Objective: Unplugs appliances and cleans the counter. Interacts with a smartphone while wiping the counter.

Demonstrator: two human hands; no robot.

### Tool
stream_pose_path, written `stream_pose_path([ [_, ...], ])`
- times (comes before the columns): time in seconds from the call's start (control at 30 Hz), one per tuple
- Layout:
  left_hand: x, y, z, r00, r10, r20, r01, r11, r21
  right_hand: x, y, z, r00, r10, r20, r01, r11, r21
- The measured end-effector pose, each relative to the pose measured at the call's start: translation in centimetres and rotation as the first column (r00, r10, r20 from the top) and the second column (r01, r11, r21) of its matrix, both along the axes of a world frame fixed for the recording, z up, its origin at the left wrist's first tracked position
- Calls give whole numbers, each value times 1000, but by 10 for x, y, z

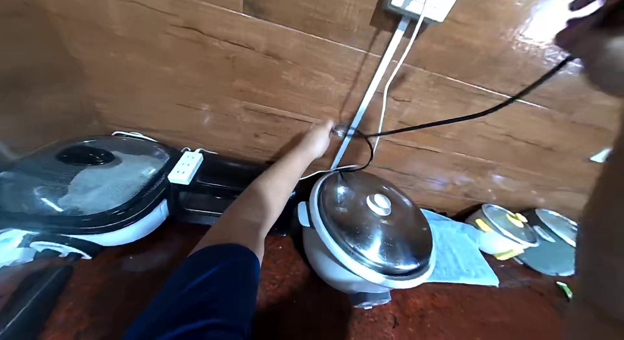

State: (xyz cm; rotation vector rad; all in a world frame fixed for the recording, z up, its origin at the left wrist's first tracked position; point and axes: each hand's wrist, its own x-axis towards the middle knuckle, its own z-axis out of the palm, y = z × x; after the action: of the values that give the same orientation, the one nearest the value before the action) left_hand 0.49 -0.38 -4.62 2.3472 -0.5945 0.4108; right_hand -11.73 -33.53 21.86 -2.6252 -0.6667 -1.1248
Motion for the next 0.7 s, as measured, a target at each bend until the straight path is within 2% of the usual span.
stream_pose_path([
  [0.07,2,0,-22,927,-72,-368,168,957,237,-18,35,-19,996,-64,-64,56,991,-123],
  [0.1,-2,3,-26,891,-85,-446,228,933,278,-24,53,-25,987,-107,-118,89,985,-149],
  [0.17,-17,16,-23,881,-98,-463,243,933,266,-23,76,-38,985,-93,-144,67,982,-176],
  [0.27,-47,46,-9,881,-84,-465,216,947,239,-20,109,-53,989,57,-139,-88,970,-227],
  [0.4,-81,91,-4,855,-23,-518,252,892,376,-19,183,-87,959,246,-139,-280,891,-358],
  [0.47,-106,113,-7,860,-67,-506,228,937,264,-10,213,-103,917,392,-77,-383,806,-452],
  [0.53,-138,134,-24,880,-171,-443,189,982,-2,4,239,-117,806,587,77,-486,730,-480],
  [0.57,-157,143,-37,884,-227,-409,185,973,-141,9,253,-121,729,663,171,-530,705,-471],
  [0.63,-198,156,-79,888,-288,-359,145,915,-377,18,281,-123,613,729,306,-617,683,-392],
  [0.67,-218,162,-104,891,-282,-357,104,891,-443,20,294,-122,613,722,322,-649,692,-317],
  [0.7,-239,169,-130,894,-243,-377,45,886,-462,19,305,-118,661,698,275,-669,715,-202],
])
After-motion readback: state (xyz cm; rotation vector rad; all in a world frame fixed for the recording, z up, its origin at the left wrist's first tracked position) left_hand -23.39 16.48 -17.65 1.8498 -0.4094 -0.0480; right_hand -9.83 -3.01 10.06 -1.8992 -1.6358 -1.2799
